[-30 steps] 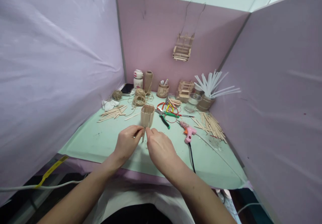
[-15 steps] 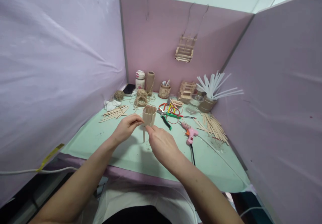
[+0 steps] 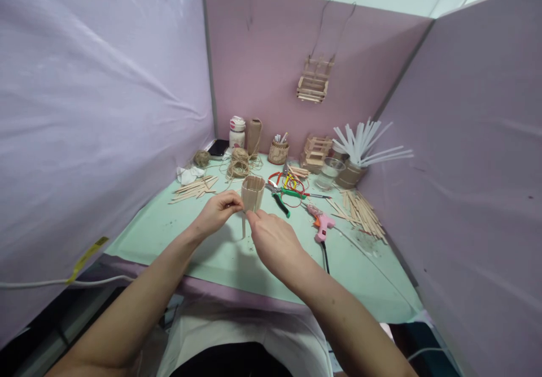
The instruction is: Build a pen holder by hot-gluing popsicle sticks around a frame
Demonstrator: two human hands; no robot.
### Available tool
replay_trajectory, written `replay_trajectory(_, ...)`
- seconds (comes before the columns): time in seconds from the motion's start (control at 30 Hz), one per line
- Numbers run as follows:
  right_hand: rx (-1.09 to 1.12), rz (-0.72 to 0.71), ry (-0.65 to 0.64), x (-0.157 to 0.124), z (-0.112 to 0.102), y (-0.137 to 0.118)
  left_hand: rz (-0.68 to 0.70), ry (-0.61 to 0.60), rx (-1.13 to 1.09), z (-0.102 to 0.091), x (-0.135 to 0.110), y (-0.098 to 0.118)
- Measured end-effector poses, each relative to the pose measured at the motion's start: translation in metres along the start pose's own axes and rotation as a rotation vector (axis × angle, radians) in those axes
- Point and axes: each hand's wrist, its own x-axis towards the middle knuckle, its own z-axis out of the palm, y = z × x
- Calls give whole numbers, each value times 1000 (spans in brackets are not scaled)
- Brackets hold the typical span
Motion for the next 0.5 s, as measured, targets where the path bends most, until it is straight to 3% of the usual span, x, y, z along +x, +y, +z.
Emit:
replay_trajectory(0.33,24,7,-29,-3,3,4,24,40,27,4,-1,4)
replay_trajectory(0.5,75,70,40,-4,13,10,-183,79,-63,16,-18,-7)
